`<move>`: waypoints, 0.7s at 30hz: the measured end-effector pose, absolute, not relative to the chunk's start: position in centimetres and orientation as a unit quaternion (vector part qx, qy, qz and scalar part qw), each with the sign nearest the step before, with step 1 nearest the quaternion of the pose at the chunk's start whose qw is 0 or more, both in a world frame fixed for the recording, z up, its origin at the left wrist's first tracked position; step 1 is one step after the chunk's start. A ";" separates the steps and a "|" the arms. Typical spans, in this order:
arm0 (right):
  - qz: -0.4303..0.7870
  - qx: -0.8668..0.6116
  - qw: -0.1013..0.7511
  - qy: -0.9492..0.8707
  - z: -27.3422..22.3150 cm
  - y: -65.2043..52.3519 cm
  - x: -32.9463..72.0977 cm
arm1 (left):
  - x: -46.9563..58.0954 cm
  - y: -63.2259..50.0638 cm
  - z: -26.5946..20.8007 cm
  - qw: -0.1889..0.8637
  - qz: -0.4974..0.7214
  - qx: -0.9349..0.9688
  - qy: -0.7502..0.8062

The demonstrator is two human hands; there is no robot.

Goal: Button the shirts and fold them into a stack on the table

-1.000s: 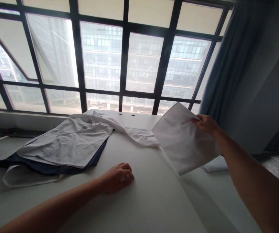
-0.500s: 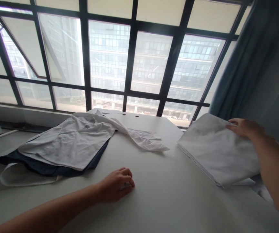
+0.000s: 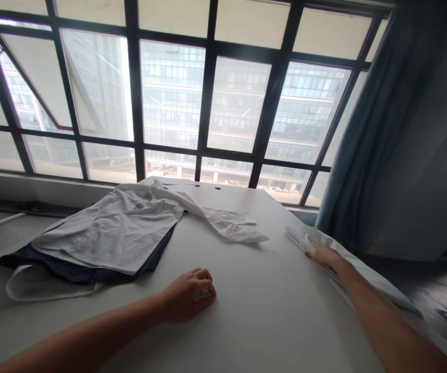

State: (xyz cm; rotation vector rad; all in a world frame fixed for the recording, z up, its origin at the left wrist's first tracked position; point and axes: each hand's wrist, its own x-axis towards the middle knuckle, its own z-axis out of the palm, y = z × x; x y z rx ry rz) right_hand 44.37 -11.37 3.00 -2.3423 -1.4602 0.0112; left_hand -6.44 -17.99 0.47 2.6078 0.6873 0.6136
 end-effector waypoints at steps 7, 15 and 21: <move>-0.015 -0.841 0.035 -0.539 3.3 -12.4 41.5 | -6.1 -17.7 0.0 0.175 0.221 0.927 0.248; -0.010 -0.830 0.042 -0.556 2.5 -7.9 32.9 | -5.5 -17.7 0.3 0.162 0.203 0.927 0.270; 0.003 -0.845 0.097 -0.526 2.4 -5.2 30.6 | -5.6 -17.9 0.4 0.164 0.209 0.925 0.271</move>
